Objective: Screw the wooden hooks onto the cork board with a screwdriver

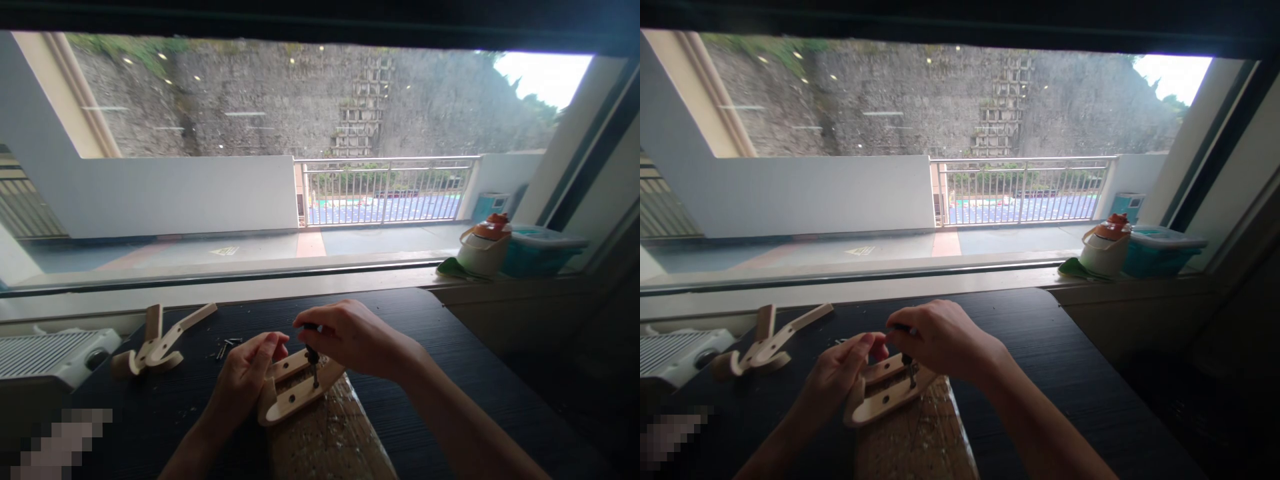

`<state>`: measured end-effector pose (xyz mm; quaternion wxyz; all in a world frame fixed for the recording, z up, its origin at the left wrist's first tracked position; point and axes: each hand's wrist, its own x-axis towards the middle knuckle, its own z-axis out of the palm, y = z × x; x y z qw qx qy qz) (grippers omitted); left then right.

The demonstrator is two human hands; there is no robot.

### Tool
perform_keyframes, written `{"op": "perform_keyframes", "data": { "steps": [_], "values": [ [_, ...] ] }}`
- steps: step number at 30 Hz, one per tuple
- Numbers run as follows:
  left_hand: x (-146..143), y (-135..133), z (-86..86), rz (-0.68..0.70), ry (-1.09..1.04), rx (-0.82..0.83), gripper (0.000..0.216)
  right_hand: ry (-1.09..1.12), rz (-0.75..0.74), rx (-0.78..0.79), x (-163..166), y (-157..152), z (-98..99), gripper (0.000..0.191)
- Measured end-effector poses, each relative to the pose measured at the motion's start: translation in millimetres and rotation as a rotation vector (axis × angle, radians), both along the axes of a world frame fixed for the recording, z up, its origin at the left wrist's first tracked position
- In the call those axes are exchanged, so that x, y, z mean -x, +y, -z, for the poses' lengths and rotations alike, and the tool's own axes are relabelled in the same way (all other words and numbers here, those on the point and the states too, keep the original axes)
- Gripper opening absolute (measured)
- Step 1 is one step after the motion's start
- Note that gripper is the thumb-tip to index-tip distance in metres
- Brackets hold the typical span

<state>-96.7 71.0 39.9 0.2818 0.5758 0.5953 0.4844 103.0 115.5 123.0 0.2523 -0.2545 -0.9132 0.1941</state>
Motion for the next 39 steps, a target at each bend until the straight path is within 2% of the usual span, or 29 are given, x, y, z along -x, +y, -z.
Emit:
{"op": "perform_keyframes", "data": {
  "steps": [3, 6, 11, 15, 18, 22, 24, 27, 29, 32, 35, 39],
  "values": [
    [0.4, 3.8, -2.8, 0.002, -0.054, -0.009, 0.039, 0.006, 0.026, -0.02, 1.1, 1.0, 1.1, 0.025],
    [0.3, 11.3, -13.4, 0.023, -0.098, -0.022, 0.038, 0.023, -0.008, -0.024, 2.6, -0.7, 1.4, 0.024],
    [1.6, 19.6, -32.0, 0.137, -0.033, -0.02, 0.035, -0.003, -0.067, 0.012, 1.8, -6.1, -1.2, 0.025],
    [14.5, 12.9, -24.0, 0.238, -0.112, 0.092, 0.042, -0.036, -0.092, 0.029, 0.6, -8.6, -4.6, 0.026],
    [28.4, 3.3, -13.7, 0.405, -0.162, 0.214, 0.051, -0.018, -0.07, 0.045, 1.6, -6.7, -4.1, 0.027],
    [34.8, -4.4, -11.6, 0.564, -0.163, 0.3, 0.062, -0.007, -0.008, 0.082, 4.2, -0.7, 1.3, 0.03],
    [30.7, -3.8, -11.7, 0.548, -0.199, 0.311, 0.057, -0.009, 0.021, 0.083, 5.6, 0.9, 3.7, 0.029],
    [20.9, 0.8, -7.0, 0.425, -0.344, 0.295, 0.044, 0.011, 0.027, 0.049, 7.5, -1.1, 3.7, 0.025],
    [15.2, 3.8, -2.0, 0.364, -0.471, 0.295, 0.04, 0.01, -0.003, 0.025, 7.8, -4.3, 1.3, 0.025],
    [10.2, 5.9, 2.8, 0.343, -0.599, 0.306, 0.033, -0.016, -0.058, 0.039, 6.0, -8.0, -2.9, 0.027],
    [7.0, 5.7, 3.1, 0.31, -0.616, 0.285, 0.027, -0.013, -0.061, 0.069, 3.5, -6.7, -3.5, 0.03],
    [3.2, 5.2, 2.2, 0.257, -0.634, 0.291, 0.027, 0.008, 0.008, 0.065, 2.7, -0.5, 1.2, 0.029]
  ]
}}
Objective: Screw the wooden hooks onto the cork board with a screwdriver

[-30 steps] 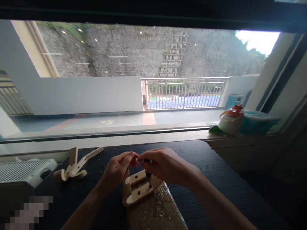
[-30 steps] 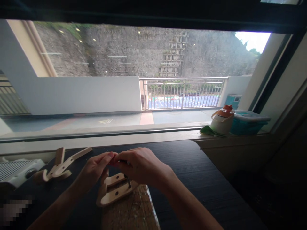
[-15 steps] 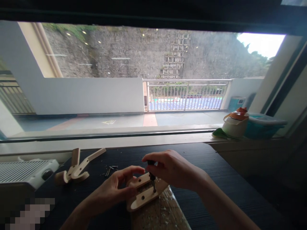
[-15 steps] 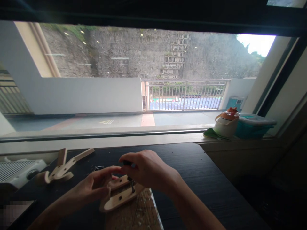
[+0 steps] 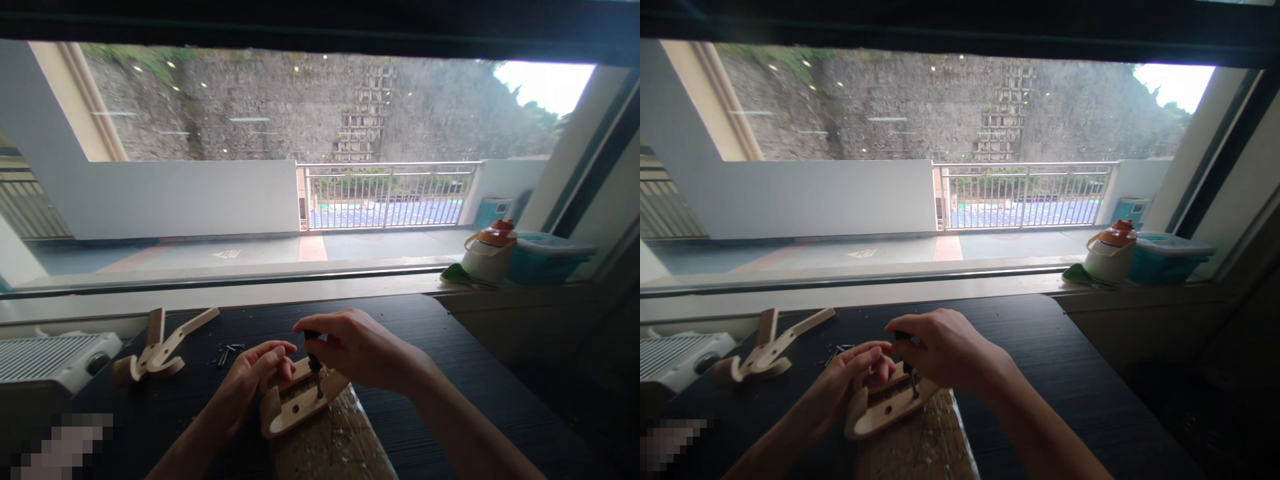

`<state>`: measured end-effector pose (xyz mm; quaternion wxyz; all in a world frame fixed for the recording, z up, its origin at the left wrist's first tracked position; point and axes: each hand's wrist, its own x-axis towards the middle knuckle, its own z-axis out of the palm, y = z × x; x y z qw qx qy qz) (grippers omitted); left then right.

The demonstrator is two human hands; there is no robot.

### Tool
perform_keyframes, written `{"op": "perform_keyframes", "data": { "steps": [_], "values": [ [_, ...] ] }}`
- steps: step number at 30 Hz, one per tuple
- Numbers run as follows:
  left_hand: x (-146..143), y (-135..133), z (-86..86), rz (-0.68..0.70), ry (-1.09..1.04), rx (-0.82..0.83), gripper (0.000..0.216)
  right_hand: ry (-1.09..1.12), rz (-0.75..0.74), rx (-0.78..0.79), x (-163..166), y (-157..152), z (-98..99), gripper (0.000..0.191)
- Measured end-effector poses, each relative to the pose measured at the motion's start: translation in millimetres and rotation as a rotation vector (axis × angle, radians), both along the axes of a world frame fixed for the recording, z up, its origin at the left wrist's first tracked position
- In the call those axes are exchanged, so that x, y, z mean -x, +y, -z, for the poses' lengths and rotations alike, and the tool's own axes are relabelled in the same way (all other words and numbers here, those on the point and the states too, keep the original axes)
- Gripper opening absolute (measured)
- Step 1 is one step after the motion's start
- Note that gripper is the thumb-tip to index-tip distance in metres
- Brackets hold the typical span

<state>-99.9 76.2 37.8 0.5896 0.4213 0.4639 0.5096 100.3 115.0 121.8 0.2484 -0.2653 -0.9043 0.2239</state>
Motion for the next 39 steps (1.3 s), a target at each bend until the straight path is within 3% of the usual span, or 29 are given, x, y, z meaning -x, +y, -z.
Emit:
{"op": "perform_keyframes", "data": {
  "steps": [5, 12, 21, 31, 39],
  "values": [
    [-1.2, 1.1, 1.9, -0.034, -0.025, 0.019, 0.027, -0.013, 0.056, -0.02, 0.2, 0.6, 1.4, 0.024],
    [0.6, 0.6, 4.5, -0.044, -0.078, 0.019, 0.024, -0.021, -0.105, 0.02, -3.5, -3.9, -6.0, 0.029],
    [-0.6, 0.4, 3.4, -0.062, -0.046, 0.018, 0.026, -0.012, 0.078, -0.018, -5.7, 10.4, 2.0, 0.024],
    [-1.6, 1.0, 3.3, -0.086, -0.076, 0.033, 0.022, -0.021, -0.049, -0.031, 3.4, -7.3, -1.4, 0.016],
    [-2.6, 0.3, 1.7, -0.08, -0.051, 0.017, 0.025, -0.039, 0.022, -0.041, 2.0, -1.4, 0.7, 0.014]
  ]
}}
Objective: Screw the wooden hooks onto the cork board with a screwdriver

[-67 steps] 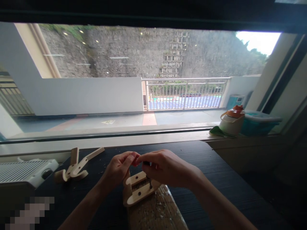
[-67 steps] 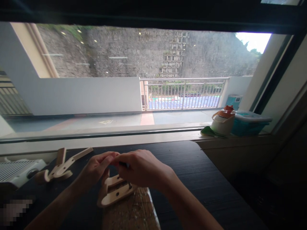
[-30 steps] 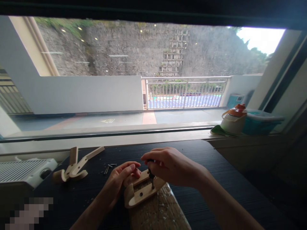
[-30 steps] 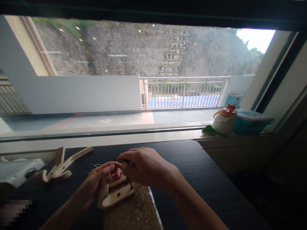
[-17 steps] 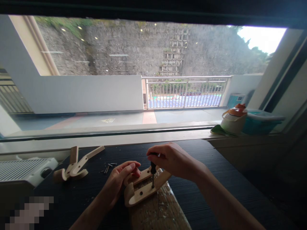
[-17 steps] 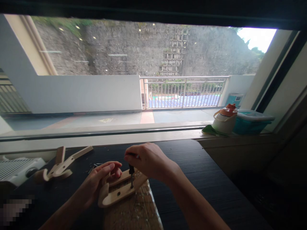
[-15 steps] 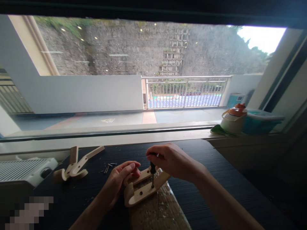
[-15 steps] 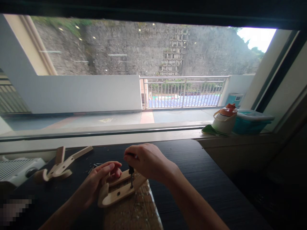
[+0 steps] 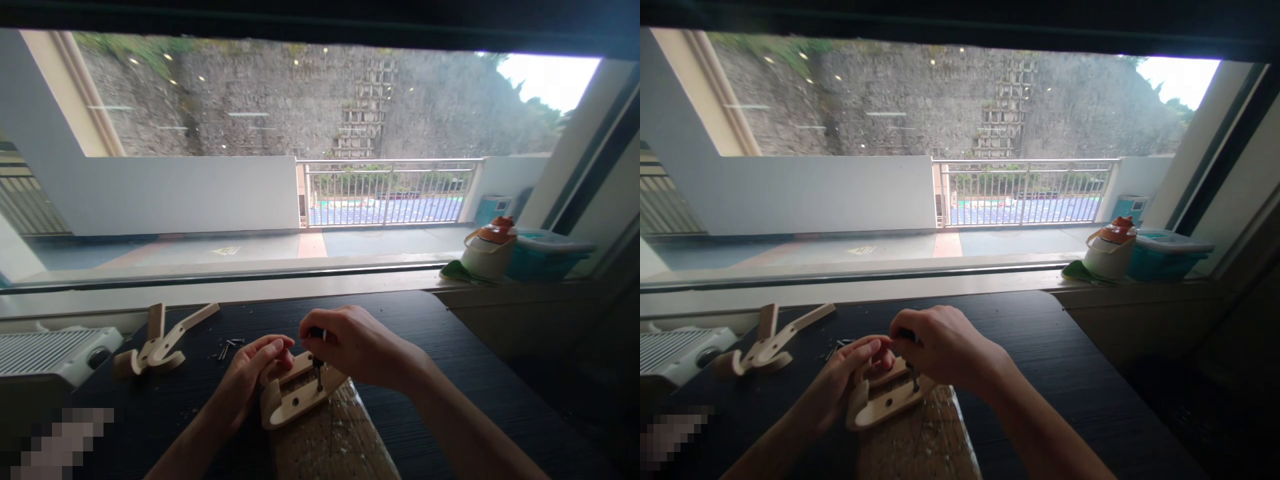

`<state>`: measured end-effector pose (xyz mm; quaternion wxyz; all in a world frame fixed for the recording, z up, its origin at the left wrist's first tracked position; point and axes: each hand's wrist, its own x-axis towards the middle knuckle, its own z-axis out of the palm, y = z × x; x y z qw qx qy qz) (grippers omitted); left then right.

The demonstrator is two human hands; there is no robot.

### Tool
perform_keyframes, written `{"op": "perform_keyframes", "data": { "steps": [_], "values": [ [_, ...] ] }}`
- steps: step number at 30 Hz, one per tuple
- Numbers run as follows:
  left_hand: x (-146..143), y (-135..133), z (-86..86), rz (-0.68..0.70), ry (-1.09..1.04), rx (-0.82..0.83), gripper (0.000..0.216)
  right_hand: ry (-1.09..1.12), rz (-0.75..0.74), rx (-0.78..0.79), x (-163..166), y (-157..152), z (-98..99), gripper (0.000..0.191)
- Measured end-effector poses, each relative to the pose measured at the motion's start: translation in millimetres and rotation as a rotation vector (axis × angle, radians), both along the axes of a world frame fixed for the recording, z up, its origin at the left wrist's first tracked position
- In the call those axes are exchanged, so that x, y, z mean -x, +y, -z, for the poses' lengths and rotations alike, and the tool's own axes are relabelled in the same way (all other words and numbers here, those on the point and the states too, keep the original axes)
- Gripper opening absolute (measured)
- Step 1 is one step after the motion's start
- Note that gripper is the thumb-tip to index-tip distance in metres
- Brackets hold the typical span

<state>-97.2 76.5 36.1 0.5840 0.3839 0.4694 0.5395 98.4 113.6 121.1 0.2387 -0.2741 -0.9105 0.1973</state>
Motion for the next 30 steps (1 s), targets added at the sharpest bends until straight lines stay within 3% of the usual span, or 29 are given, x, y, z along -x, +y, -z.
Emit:
{"op": "perform_keyframes", "data": {
  "steps": [4, 11, 20, 27, 30],
  "values": [
    [-0.1, -0.5, -0.2, -0.006, 0.01, -0.007, 0.026, -0.012, 0.009, -0.014, -1.4, -2.0, -2.3, 0.018],
    [0.7, 0.6, 2.3, -0.005, -0.011, 0.015, 0.023, -0.015, -0.143, 0.027, -3.7, -13.2, -10.9, 0.025],
    [1.1, 0.0, 0.3, 0.011, 0.011, 0.004, 0.025, 0.016, 0.04, -0.03, -1.6, 1.0, -0.9, 0.021],
    [1.7, 0.1, 3.9, 0.024, -0.016, 0.004, 0.021, 0.002, -0.135, 0.047, -1.1, -9.0, -5.0, 0.028],
    [1.4, 0.9, 3.3, 0.01, -0.012, 0.01, 0.023, 0.008, -0.119, 0.045, -0.8, -6.1, -3.7, 0.026]
  ]
}}
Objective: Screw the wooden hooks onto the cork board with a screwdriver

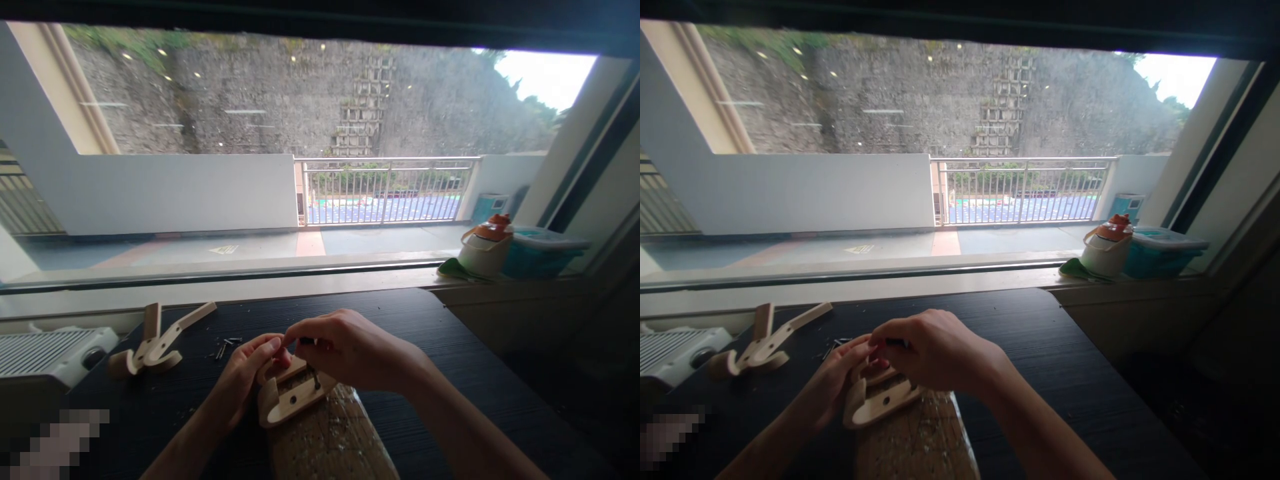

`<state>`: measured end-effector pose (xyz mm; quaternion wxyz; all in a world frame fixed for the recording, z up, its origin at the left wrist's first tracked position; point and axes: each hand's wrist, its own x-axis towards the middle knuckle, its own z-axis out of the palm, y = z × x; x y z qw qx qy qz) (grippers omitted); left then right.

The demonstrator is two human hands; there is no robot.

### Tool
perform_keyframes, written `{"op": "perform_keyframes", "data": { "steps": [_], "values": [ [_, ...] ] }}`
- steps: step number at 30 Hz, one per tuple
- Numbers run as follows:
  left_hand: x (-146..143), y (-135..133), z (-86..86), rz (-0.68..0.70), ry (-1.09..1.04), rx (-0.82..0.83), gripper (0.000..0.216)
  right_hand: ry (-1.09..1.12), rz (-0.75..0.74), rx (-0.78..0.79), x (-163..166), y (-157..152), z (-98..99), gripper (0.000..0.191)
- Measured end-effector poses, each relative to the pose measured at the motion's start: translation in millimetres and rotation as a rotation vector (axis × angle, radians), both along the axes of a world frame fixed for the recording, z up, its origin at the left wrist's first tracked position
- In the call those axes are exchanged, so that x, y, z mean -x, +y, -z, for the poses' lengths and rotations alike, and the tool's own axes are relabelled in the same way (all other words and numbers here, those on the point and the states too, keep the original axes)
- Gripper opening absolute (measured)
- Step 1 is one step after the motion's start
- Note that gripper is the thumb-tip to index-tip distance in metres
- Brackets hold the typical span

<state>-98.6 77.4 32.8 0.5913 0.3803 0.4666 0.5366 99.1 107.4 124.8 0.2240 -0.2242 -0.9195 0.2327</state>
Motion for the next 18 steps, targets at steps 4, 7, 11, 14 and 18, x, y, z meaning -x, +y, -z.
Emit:
{"op": "perform_keyframes", "data": {
  "steps": [4, 7, 11, 14, 18],
  "values": [
    [-0.8, 0.2, -2.6, -0.004, 0.028, -0.009, 0.027, 0.007, 0.102, -0.042, -0.1, 8.6, 4.4, 0.022],
    [-0.8, -0.1, -3.3, -0.008, 0.035, -0.016, 0.027, -0.003, 0.154, -0.074, -0.2, 10.3, 6.2, 0.02],
    [-0.7, -0.2, -2.2, -0.002, 0.021, 0.0, 0.025, 0.0, 0.093, -0.084, 1.1, 2.9, 4.2, 0.021],
    [-0.7, -0.1, -1.2, -0.004, -0.008, 0.029, 0.026, 0.008, -0.017, -0.068, 2.4, -3.5, 1.5, 0.025],
    [-0.1, -0.1, -0.7, 0.0, 0.009, 0.006, 0.023, -0.001, 0.003, -0.066, 3.0, -1.6, 1.9, 0.023]
  ]
}}
